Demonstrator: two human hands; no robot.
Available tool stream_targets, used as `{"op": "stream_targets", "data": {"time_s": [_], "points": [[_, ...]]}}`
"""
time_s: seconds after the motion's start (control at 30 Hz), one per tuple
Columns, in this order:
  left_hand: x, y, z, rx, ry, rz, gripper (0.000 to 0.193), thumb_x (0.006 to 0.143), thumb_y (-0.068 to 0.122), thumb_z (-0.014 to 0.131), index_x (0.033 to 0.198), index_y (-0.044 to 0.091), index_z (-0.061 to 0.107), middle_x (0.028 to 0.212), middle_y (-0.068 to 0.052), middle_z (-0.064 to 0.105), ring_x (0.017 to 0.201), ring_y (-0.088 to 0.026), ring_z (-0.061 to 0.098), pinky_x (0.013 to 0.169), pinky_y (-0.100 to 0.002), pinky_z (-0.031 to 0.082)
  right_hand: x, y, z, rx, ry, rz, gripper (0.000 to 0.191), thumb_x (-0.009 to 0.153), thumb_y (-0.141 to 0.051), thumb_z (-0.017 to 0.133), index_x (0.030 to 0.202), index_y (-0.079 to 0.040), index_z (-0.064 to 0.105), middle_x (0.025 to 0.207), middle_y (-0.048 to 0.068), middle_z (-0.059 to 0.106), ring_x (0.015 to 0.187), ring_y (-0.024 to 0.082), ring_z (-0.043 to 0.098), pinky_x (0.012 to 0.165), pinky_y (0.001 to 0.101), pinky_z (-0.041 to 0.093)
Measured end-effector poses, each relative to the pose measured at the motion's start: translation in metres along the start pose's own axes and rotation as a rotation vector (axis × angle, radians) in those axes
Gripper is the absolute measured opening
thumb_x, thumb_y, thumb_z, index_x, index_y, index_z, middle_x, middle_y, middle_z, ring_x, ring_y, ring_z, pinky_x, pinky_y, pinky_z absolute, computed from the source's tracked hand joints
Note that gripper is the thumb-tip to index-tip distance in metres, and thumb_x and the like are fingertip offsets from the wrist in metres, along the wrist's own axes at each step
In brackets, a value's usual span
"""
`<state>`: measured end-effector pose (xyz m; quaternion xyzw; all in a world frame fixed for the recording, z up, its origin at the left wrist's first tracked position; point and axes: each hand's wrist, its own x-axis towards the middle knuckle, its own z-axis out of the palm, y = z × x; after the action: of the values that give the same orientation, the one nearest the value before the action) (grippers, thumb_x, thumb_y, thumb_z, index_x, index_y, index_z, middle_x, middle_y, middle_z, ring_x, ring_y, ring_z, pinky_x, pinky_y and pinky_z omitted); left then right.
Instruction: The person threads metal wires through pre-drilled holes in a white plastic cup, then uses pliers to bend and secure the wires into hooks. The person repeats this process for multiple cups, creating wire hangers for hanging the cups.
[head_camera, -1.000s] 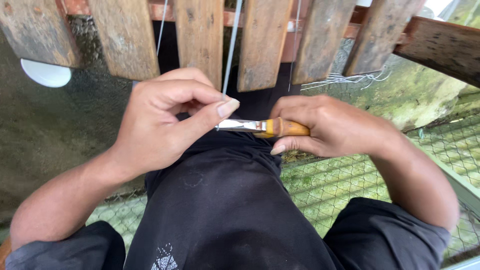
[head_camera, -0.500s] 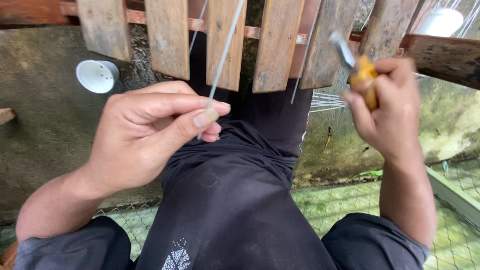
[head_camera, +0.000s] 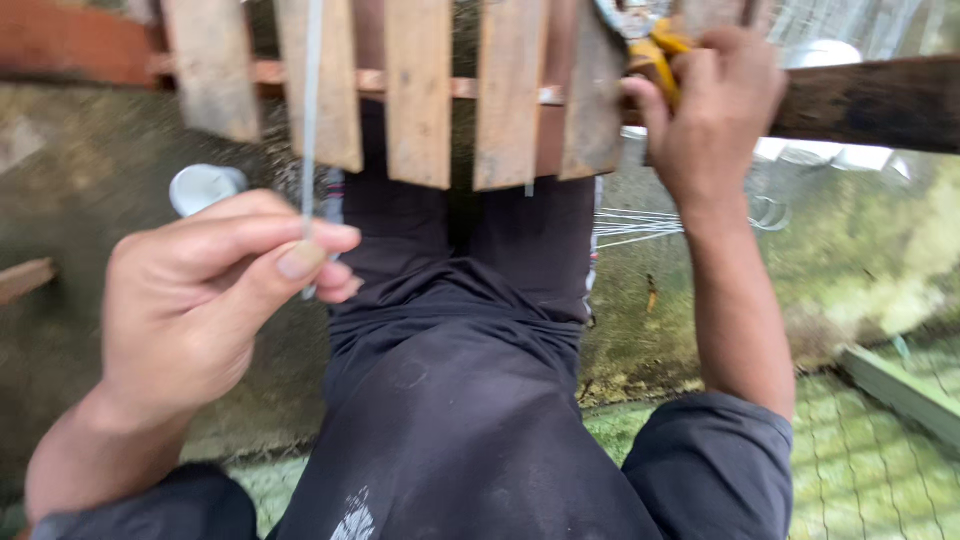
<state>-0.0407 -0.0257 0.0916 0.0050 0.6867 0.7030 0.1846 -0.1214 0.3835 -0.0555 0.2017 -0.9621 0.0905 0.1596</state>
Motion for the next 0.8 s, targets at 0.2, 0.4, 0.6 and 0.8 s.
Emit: {"op": "stream_targets", "data": {"time_s": [0.2,0.4,0.6,0.8], "points": [[0.006,-0.004,-0.004,-0.127,-0.100,-0.022,0.019,0.106,0.005,0.062,0.118,-0.005,0.073,0.105,-0.015,0.074,0.096,-0.021,0.077,0.083,-0.031,0.064,-0.002,-0.068,-0.023,0.701,0.031,0.188,0.051,0.117,-0.048,0.058,0.135,-0.001,0.060,0.129,0.016,0.059,0.124,0.027,0.056,0.105,0.0395,0.050],[0.015,-0.017,0.001,-0.242,-0.130,-0.047,0.020,0.108,0.008,0.061,0.119,-0.005,0.072,0.107,-0.013,0.071,0.101,-0.021,0.075,0.092,-0.032,0.064,0.001,-0.119,-0.058,1.865,-0.302,0.549,0.052,0.116,-0.027,0.050,0.154,0.007,0.043,0.103,0.015,0.067,0.096,0.024,0.067,0.095,0.0371,0.056],[0.034,-0.057,-0.008,-0.178,-0.073,-0.066,0.023,0.110,0.012,0.058,0.120,-0.003,0.072,0.102,-0.009,0.071,0.095,-0.015,0.074,0.086,-0.028,0.062,0.011,-0.118,-0.089,1.912,-0.156,0.561,0.031,0.117,-0.009,0.054,0.140,0.011,0.055,0.080,0.013,0.065,0.066,0.018,0.064,0.064,0.0284,0.057],[0.060,-0.110,-0.006,-0.079,0.094,-0.173,0.022,0.106,0.014,0.064,0.117,-0.001,0.075,0.095,-0.006,0.071,0.080,-0.012,0.071,0.070,-0.025,0.062,0.040,-0.114,-0.057,1.695,-0.301,0.642,0.028,0.116,-0.008,0.056,0.136,0.012,0.058,0.086,0.012,0.066,0.070,0.014,0.065,0.063,0.0262,0.055]]}}
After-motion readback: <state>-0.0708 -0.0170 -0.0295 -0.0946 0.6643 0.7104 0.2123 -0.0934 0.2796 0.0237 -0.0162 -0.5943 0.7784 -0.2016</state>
